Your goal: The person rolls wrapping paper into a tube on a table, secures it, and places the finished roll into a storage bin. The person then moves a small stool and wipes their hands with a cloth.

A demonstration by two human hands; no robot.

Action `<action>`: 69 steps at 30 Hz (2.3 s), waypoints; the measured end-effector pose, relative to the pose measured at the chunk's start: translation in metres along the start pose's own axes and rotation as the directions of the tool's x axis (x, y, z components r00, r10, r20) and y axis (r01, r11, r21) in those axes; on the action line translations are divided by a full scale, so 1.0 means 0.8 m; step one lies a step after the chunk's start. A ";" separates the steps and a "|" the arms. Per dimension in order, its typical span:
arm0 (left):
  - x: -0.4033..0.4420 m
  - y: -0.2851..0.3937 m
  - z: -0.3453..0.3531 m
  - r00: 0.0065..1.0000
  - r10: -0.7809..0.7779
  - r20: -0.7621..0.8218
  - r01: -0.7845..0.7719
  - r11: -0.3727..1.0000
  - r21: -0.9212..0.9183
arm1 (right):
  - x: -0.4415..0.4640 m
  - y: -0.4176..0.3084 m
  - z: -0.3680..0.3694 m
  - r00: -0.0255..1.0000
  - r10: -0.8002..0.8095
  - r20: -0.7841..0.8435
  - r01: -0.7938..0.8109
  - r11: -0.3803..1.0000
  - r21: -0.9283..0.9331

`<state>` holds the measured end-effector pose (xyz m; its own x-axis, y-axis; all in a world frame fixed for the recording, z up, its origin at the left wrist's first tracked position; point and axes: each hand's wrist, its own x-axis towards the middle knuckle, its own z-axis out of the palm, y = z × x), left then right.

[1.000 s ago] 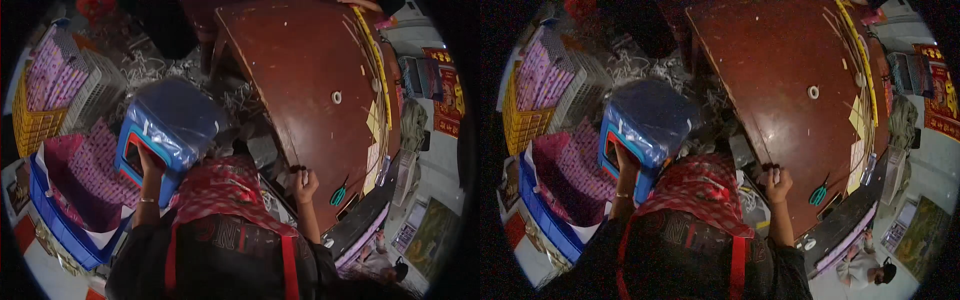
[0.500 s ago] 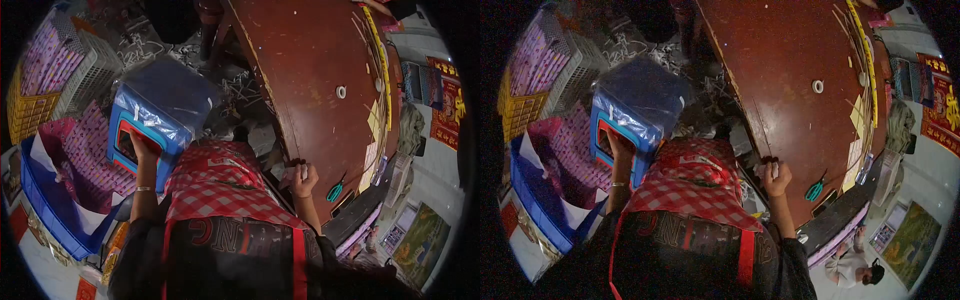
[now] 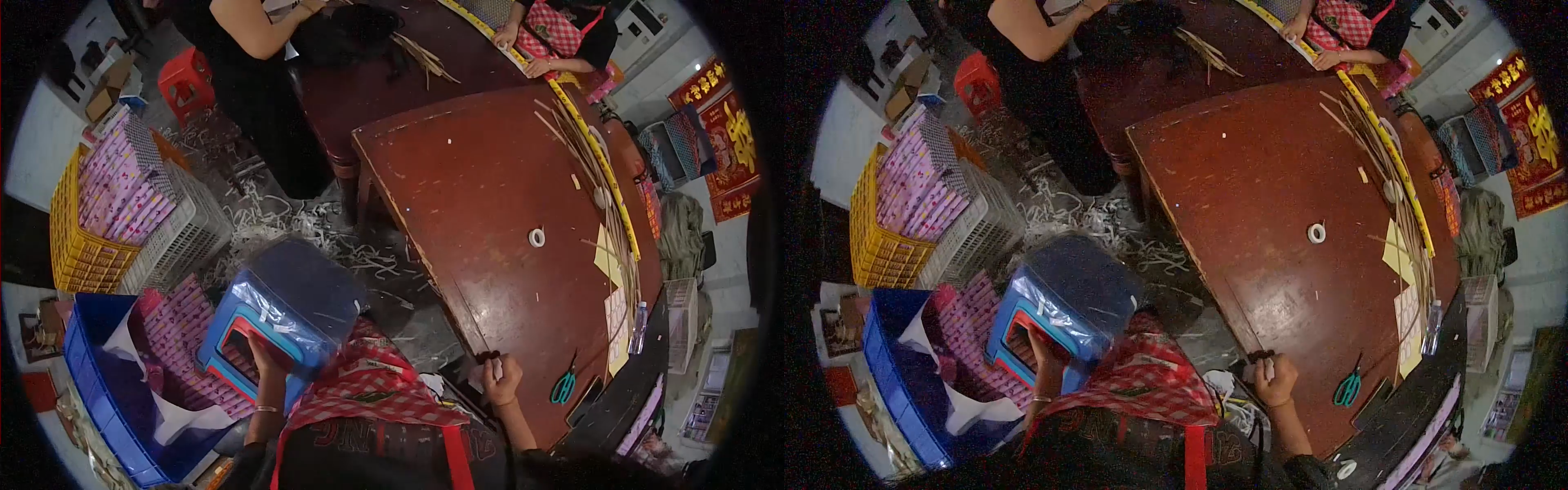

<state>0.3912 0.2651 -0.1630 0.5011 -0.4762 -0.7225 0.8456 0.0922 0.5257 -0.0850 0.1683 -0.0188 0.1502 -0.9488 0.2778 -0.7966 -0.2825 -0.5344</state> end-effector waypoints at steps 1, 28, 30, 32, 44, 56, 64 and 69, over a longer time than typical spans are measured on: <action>-0.020 0.000 0.015 0.997 0.019 -0.079 -0.017 1.000 0.025 | 0.002 -0.007 -0.002 0.999 0.050 0.008 -0.050 0.999 0.012; 0.068 -0.047 -0.031 0.988 -0.145 -0.054 0.149 0.986 0.077 | 0.157 -0.068 0.069 0.896 0.140 0.422 -0.107 0.989 -0.102; 0.056 -0.041 -0.005 0.973 -0.223 0.058 0.222 0.975 0.022 | 0.158 -0.069 0.071 0.915 0.102 0.391 -0.079 0.994 -0.076; 0.060 -0.047 0.002 0.969 -0.177 0.170 0.173 0.984 0.034 | 0.159 -0.071 0.071 0.925 0.090 0.369 -0.066 0.995 -0.077; 0.071 -0.054 0.007 0.929 -0.230 0.291 0.194 0.970 0.148 | 0.152 -0.070 0.079 0.950 0.107 0.293 -0.106 0.994 -0.018; 0.085 -0.012 0.026 0.977 -0.129 0.170 0.095 0.976 0.195 | 0.132 -0.058 0.085 1.000 -0.004 0.001 0.003 0.985 0.171; 0.060 0.005 0.030 0.998 -0.049 0.039 0.043 0.988 0.145 | 0.126 -0.057 0.077 0.998 -0.041 -0.051 0.049 0.984 0.169; 0.054 0.005 0.021 0.990 -0.007 0.140 -0.011 0.992 0.126 | 0.133 -0.054 0.082 0.989 -0.121 -0.084 0.132 0.982 0.137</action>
<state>0.4133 0.2301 -0.1845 0.4650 -0.5943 -0.6562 0.8101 -0.0134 0.5862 0.0040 0.0707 -0.0186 0.1958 -0.8926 0.4061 -0.6821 -0.4215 -0.5976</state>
